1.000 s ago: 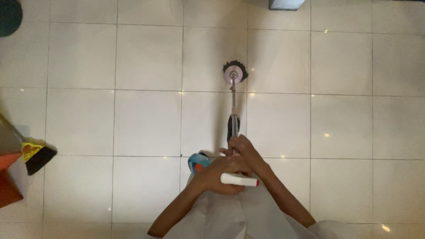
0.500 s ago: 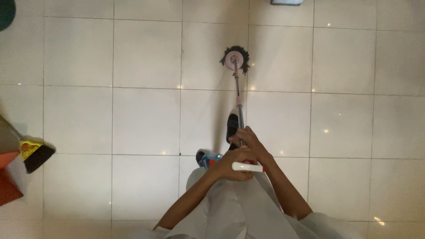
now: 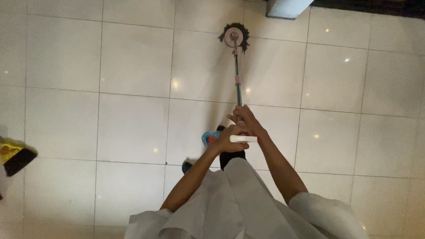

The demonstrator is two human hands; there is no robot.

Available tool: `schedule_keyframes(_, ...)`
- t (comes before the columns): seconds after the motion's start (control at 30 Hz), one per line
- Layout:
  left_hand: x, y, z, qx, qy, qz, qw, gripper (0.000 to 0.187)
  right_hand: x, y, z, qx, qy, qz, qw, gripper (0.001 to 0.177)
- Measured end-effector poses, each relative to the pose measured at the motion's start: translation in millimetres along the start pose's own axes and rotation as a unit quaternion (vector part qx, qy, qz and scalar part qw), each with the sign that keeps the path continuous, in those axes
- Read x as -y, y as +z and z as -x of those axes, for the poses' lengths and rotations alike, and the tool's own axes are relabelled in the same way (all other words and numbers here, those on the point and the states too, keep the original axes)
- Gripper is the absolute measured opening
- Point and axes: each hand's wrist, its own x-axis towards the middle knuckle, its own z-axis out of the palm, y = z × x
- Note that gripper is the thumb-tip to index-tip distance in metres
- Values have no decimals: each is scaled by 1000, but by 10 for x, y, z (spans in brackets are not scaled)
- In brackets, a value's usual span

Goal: The person holds a spray bottle and a mop, applying cleaner to the tiled floor and then wiping the surface with the mop head in a circular and back-and-forth motion.

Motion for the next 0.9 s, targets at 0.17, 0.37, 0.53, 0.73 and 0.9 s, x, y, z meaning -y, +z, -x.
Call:
schedule_keyframes(0.17,-278,-19,174,-43,60,35,997,29,272,77,-11,-36,23,111,993,37)
schedule_keyframes(0.37,-695,74,974,-24,37,35,998,24,971,561,451,-51,28,123,991,36)
schedule_keyframes(0.53,-1106,134,1949,3,104,36,994,27,1638,1194,996,-8,12,185,983,39)
schedule_keyframes(0.73,-1242,308,2717,67,35,-6,997,26,1976,1903,1517,-19,100,191,976,34)
schedule_keyframes(0.9,-1046,474,2674,55,29,-38,997,35,1682,1903,1656,-50,51,185,980,33)
